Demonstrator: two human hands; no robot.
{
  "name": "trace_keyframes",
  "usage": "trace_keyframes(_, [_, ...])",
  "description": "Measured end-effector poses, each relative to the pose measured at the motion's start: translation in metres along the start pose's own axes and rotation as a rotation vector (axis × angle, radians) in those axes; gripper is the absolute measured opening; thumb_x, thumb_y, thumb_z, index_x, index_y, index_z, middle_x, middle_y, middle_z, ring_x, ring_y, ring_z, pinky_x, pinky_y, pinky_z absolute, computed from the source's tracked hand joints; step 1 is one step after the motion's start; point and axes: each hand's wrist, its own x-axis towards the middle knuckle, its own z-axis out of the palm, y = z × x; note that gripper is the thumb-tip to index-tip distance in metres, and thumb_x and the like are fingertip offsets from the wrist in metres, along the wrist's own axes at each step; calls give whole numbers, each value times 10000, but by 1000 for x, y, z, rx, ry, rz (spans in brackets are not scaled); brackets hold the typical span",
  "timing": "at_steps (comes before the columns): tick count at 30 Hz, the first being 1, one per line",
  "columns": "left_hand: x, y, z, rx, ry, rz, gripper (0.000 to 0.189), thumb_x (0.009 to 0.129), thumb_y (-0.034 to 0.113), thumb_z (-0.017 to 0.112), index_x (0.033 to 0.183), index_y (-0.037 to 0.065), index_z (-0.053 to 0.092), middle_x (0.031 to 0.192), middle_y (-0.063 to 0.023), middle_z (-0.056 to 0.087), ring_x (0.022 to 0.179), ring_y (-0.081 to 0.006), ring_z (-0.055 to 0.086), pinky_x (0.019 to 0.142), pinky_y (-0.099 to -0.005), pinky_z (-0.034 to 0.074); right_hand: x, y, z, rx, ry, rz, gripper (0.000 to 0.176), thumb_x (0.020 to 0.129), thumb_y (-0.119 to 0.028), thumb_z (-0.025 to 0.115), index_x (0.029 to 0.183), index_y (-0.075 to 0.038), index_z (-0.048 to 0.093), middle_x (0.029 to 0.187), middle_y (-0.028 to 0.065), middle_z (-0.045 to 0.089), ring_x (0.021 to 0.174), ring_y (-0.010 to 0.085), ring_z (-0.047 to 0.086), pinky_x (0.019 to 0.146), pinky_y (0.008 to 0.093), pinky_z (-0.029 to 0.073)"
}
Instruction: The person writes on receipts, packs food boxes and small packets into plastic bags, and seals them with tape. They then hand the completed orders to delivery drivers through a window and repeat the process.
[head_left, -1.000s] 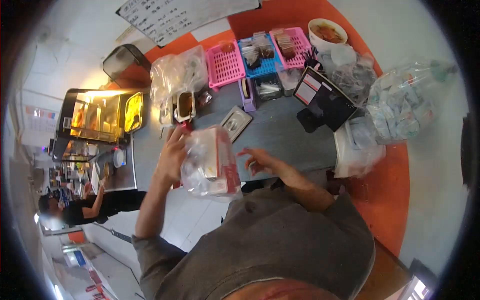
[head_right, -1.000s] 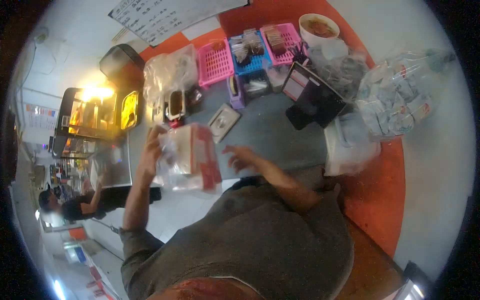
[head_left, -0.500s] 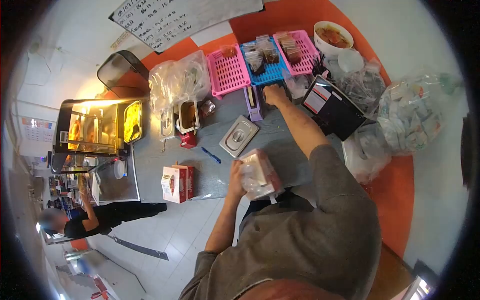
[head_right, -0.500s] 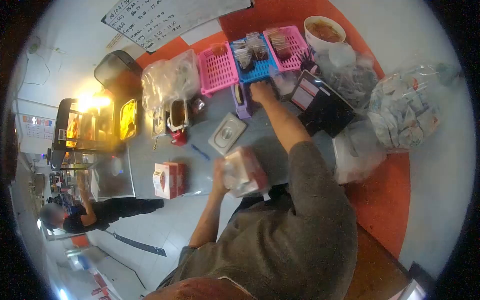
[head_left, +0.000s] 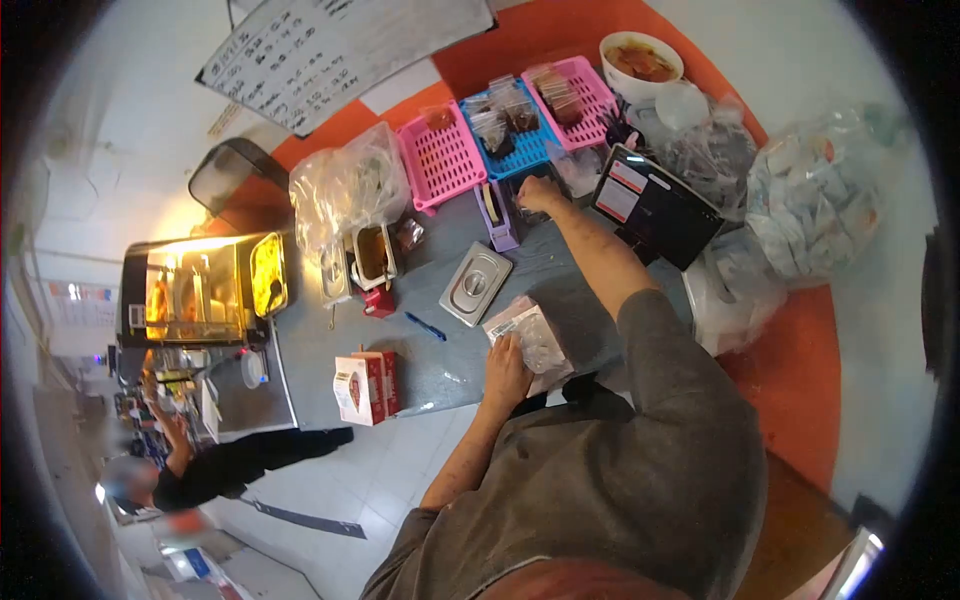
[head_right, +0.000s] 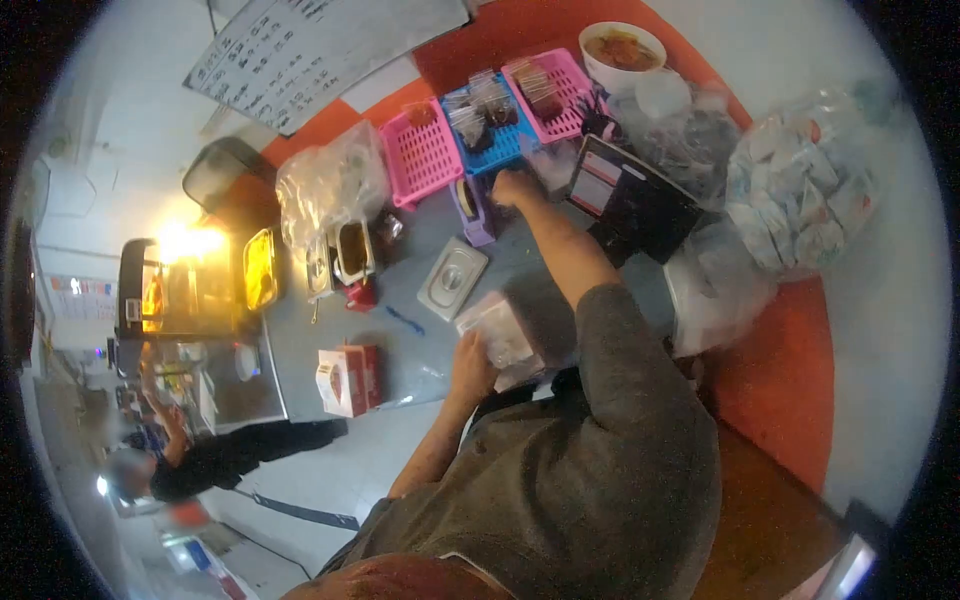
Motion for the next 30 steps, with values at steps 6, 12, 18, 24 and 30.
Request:
trace_keyframes(6, [1,-5,4,-15,18,50,411,728,130,623,1062,-53,469,964,-234,529,911,-424,485,760,-485,388,-20,-13,4,-386,-73,-69,584,781,-225,582,1280,48,449,1405,200,378,1319,383,308,1015,493,342])
trace_keyframes(12, [-2,-15,13,8,192,206,366,819,150,593,1089,-65,470,941,-248,533,866,-437,489,718,-500,378,-10,-15,0,-192,-22,-81,434,718,-285,654,997,47,650,1117,237,607,1121,375,539,957,447,421])
trace_keyframes(18, [-3,-29,-10,-291,-110,140,244,787,78,533,1008,34,626,1039,-202,603,1022,-420,523,888,-468,413,-3,0,19,47,260,-258,277,679,-295,676,733,-24,670,797,208,659,781,340,652,719,414,516])
trace_keyframes(24, [-3,-20,-19,-348,27,213,224,701,-17,600,915,13,659,934,-184,652,867,-367,634,738,-391,507,-77,2,8,135,645,-199,192,771,-162,633,892,-17,598,775,169,656,655,321,640,595,418,498])
trace_keyframes(30, [2,11,-45,156,266,408,354,626,-49,574,947,59,675,860,-153,639,810,-347,619,733,-410,494,-255,-16,-4,583,-426,-477,156,876,-97,567,940,33,625,727,93,658,496,132,596,441,268,457])
